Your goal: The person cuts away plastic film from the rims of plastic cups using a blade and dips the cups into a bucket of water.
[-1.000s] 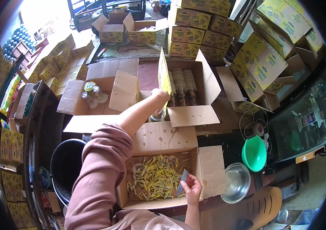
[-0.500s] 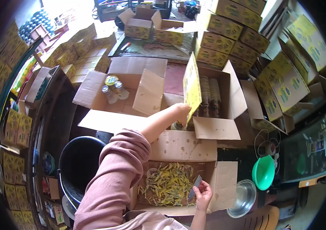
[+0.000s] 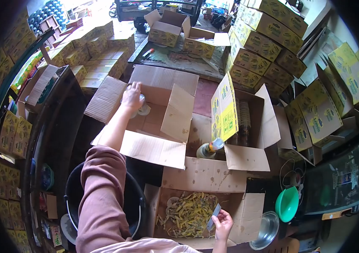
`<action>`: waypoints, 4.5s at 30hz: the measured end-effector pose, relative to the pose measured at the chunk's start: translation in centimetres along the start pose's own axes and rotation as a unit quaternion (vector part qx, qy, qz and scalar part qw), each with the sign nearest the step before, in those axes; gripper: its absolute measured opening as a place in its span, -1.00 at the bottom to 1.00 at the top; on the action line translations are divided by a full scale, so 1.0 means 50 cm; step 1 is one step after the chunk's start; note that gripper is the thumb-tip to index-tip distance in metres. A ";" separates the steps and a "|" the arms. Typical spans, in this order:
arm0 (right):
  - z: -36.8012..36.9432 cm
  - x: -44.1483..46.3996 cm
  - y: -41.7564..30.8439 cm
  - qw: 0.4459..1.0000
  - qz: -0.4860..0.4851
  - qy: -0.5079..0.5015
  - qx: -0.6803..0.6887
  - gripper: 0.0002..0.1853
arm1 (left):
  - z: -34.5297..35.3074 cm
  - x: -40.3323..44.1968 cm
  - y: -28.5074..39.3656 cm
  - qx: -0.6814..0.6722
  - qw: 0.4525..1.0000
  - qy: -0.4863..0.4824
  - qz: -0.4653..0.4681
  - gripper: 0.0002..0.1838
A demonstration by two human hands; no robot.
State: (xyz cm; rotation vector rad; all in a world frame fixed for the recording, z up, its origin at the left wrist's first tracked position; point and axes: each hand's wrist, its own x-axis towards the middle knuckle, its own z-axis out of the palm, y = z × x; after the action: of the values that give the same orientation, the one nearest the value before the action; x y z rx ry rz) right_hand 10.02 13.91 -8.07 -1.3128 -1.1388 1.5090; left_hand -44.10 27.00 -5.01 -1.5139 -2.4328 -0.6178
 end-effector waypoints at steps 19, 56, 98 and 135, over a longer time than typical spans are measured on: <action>0.025 -0.003 -0.006 1.000 -0.007 0.026 0.005 -0.65 | 0.059 0.011 -0.012 0.000 0.960 -0.232 -0.158 -0.43; -0.687 0.099 0.193 0.909 0.019 0.412 -0.055 -0.51 | -0.393 -0.835 0.077 -0.577 0.759 0.187 -0.235 -0.34; -0.625 0.034 0.008 0.683 -0.044 0.013 -0.729 -0.66 | -0.383 -0.825 0.107 -0.505 0.812 0.202 -0.211 -0.39; 0.469 -0.233 -0.245 0.825 -0.389 -0.363 -0.189 -0.65 | -0.423 -0.758 0.085 -0.483 0.872 0.011 -0.081 -0.47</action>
State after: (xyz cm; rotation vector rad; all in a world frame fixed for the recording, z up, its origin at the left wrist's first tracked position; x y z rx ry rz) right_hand -11.55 3.18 7.89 -0.3008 -2.2121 1.1609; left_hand -24.14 -11.45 0.07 -1.5110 -2.3187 -2.0972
